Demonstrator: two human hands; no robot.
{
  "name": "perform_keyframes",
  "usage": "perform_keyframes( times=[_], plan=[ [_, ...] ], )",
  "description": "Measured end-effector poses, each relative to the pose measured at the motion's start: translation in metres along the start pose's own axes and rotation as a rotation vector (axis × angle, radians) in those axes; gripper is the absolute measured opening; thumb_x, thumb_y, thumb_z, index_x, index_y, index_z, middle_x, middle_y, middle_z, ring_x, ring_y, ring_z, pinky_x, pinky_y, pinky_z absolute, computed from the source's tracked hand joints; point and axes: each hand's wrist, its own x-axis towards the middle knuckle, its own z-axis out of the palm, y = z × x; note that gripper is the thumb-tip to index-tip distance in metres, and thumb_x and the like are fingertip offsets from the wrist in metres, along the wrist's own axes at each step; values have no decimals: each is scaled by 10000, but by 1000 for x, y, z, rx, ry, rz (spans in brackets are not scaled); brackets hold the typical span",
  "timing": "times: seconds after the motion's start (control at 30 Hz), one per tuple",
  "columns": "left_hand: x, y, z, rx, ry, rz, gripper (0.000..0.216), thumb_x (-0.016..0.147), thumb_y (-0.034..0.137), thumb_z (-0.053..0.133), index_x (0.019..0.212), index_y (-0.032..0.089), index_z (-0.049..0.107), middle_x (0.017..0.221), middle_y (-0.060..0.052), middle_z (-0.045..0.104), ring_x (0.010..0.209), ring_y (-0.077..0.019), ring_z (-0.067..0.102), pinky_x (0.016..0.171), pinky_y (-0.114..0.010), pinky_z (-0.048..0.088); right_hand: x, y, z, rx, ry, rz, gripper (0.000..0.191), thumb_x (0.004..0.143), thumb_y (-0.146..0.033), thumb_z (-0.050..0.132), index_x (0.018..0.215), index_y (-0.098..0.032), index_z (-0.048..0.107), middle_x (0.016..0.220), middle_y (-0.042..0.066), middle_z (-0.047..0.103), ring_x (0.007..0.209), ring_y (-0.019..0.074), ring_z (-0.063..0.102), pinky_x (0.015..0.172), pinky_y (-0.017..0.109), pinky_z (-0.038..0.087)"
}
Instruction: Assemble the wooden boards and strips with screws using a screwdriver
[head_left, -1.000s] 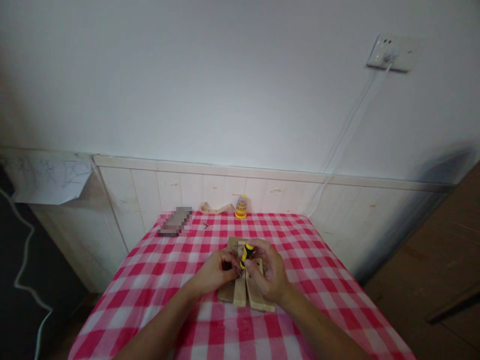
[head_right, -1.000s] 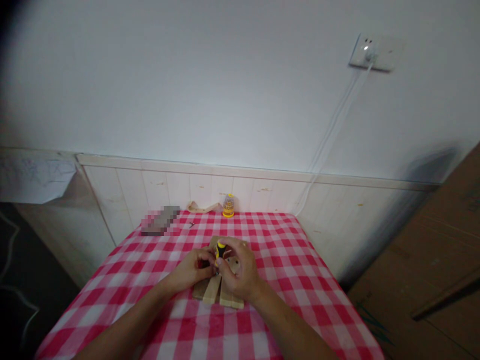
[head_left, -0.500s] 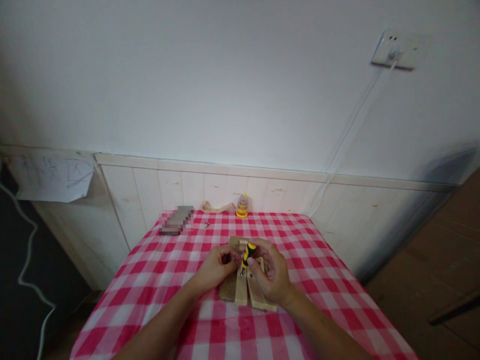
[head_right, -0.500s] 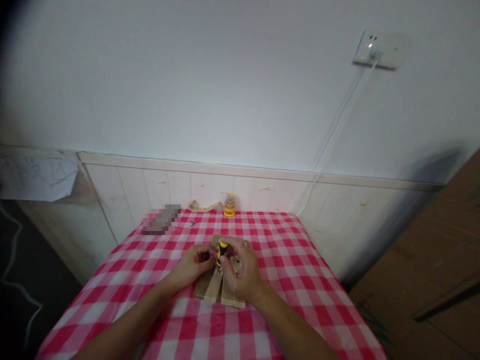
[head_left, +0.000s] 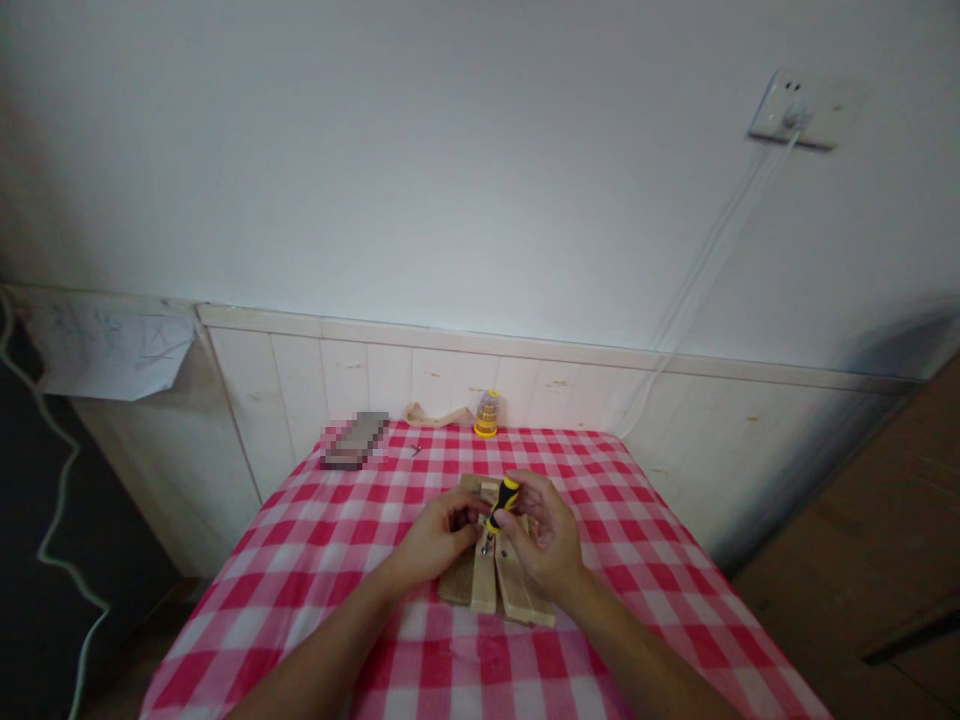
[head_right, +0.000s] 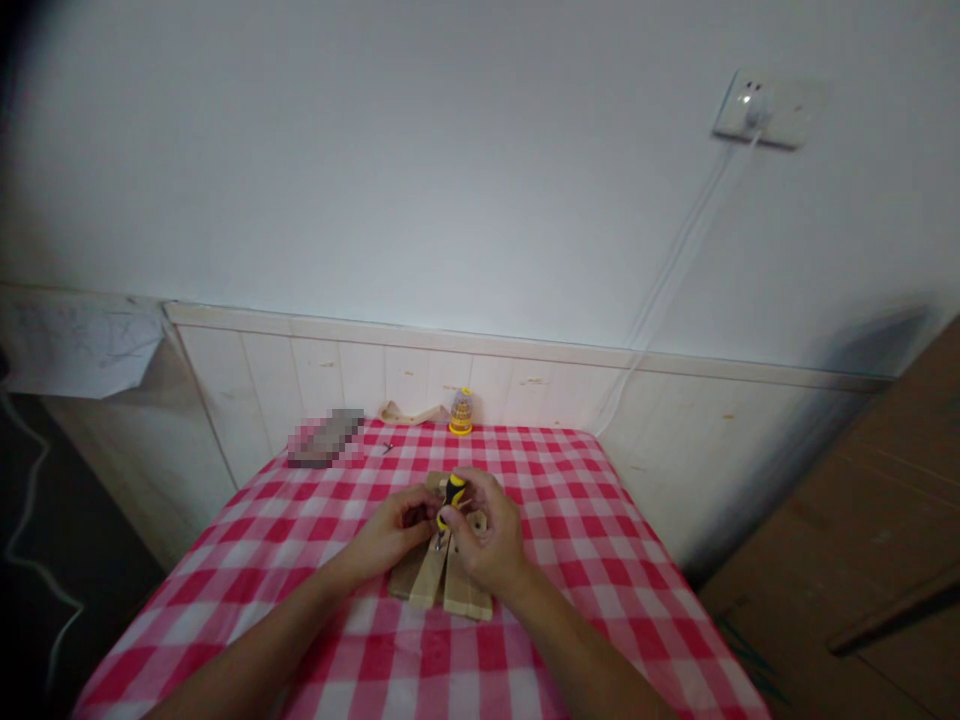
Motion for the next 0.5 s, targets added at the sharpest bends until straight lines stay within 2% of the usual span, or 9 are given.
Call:
perform_keyframes(
  times=[0.23,0.37,0.5],
  plan=[
    [1,-1,-1,91,6,-16,176,754,154,670,921,177,719,800,-12,619,757,-162,561,710,-271,420,11,7,3,70,224,88,352,890,-267,692,1224,-246,581,1003,58,732,879,195,738,792,334,631],
    [1,-2,-1,109,12,-9,184,760,147,653,924,167,733,861,-35,640,775,-166,569,717,-278,422,13,12,4,74,236,111,367,879,-253,701,1228,-258,588,1021,54,741,891,191,740,772,322,627],
    [0,-2,0,138,23,-29,219,756,153,650,954,154,745,810,-26,611,729,-161,540,664,-270,402,12,12,2,54,217,119,381,875,-245,699,1241,-255,596,1011,53,742,880,194,740,765,326,625]
  ],
)
